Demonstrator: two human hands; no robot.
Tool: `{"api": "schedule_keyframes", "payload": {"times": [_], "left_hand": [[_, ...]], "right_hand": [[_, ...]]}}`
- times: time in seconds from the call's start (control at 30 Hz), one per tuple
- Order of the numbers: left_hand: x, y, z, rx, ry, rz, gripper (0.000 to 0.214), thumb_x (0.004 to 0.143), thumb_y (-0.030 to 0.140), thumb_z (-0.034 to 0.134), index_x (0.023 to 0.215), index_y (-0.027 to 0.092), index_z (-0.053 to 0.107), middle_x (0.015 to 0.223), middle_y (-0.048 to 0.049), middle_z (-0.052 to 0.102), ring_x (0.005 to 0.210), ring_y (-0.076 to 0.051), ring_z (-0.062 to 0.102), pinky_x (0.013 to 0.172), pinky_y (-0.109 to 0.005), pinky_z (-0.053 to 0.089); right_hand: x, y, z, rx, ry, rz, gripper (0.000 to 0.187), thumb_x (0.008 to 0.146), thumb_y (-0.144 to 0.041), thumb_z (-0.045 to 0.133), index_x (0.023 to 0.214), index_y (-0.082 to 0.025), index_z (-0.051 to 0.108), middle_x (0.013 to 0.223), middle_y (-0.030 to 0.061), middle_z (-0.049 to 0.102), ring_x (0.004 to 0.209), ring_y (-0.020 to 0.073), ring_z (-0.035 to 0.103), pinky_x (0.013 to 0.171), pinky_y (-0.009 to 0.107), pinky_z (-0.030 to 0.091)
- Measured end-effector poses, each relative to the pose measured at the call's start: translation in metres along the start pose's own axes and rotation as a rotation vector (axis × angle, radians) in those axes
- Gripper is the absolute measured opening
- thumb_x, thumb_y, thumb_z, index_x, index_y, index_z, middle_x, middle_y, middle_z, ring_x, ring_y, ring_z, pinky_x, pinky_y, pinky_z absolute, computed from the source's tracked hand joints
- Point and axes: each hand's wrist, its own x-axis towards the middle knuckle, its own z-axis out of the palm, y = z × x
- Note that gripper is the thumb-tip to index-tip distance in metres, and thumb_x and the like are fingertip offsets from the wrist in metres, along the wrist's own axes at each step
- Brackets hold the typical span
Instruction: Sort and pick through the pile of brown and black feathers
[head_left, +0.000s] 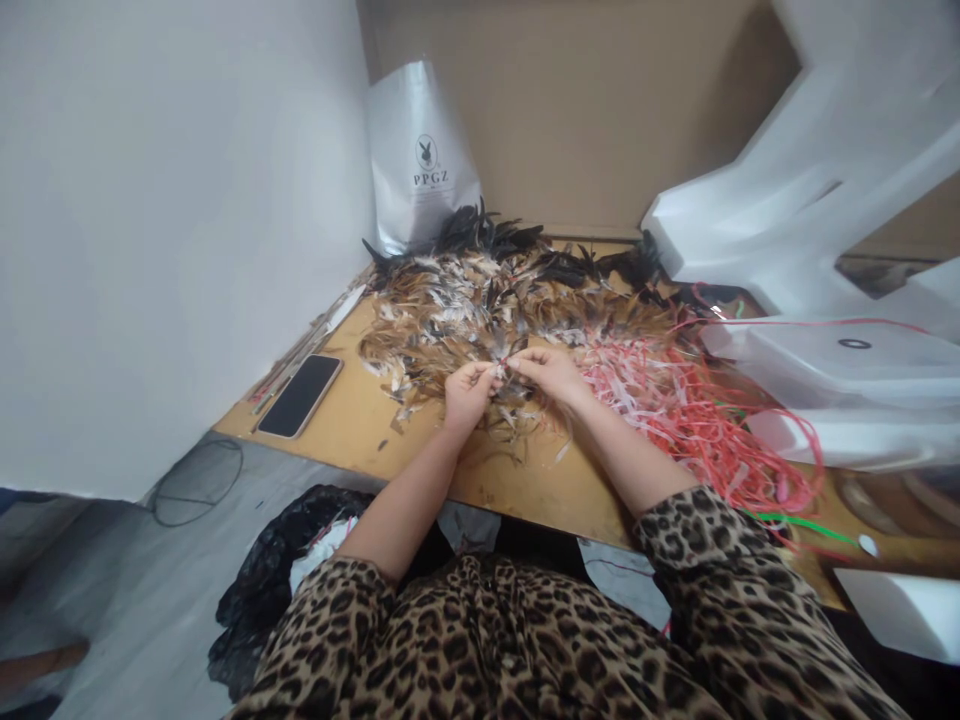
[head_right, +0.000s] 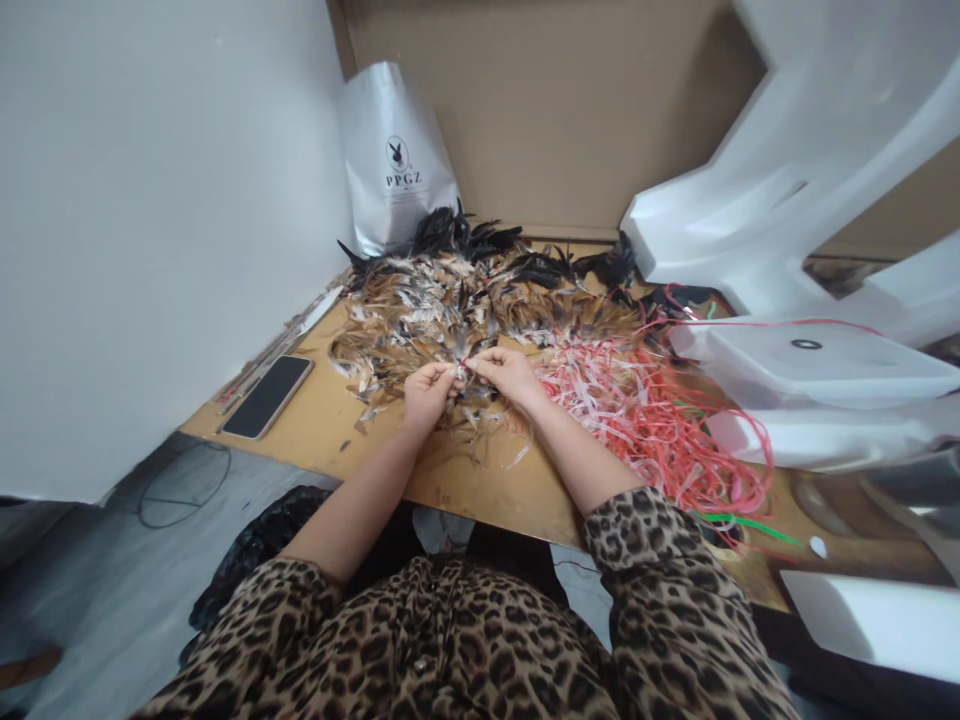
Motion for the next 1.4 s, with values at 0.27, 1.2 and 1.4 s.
{"api": "schedule_keyframes", "payload": {"times": [0.27, 1.2, 1.4], "left_hand": [[-0.004, 0.003, 0.002, 0.051, -0.067, 0.064, 0.026, 0.07, 0.037, 0.062, 0.084, 0.015, 0.063, 0.068, -0.0032, 0.065, 0.057, -0.01, 0.059, 0.05, -0.02, 0.044], [-0.001, -0.006, -0.003, 0.048, -0.059, 0.09, 0.03, 0.073, 0.038, 0.059, 0.091, 0.014, 0.062, 0.079, -0.0059, 0.067, 0.058, -0.009, 0.058, 0.051, -0.02, 0.043], [-0.001, -0.009, -0.003, 0.053, -0.057, 0.12, 0.028, 0.074, 0.036, 0.059, 0.09, 0.013, 0.062, 0.078, -0.0055, 0.067, 0.058, -0.009, 0.059, 0.055, -0.021, 0.046]], "right_hand": [[0.003, 0.001, 0.002, 0.166, 0.023, 0.04, 0.031, 0.054, -0.042, 0.074, 0.06, -0.017, 0.057, 0.045, -0.0049, 0.05, 0.041, 0.0058, 0.038, 0.043, 0.021, 0.026], [0.056, 0.019, -0.138, -0.717, 0.705, 0.171, 0.015, 0.063, -0.024, 0.056, 0.059, -0.012, 0.063, 0.049, 0.0052, 0.057, 0.051, 0.0141, 0.049, 0.052, 0.026, 0.037], [0.041, 0.012, -0.124, -0.961, 0.785, -0.08, 0.025, 0.071, -0.026, 0.049, 0.091, -0.016, 0.06, 0.084, 0.0088, 0.063, 0.074, 0.0194, 0.055, 0.069, 0.03, 0.041]]}}
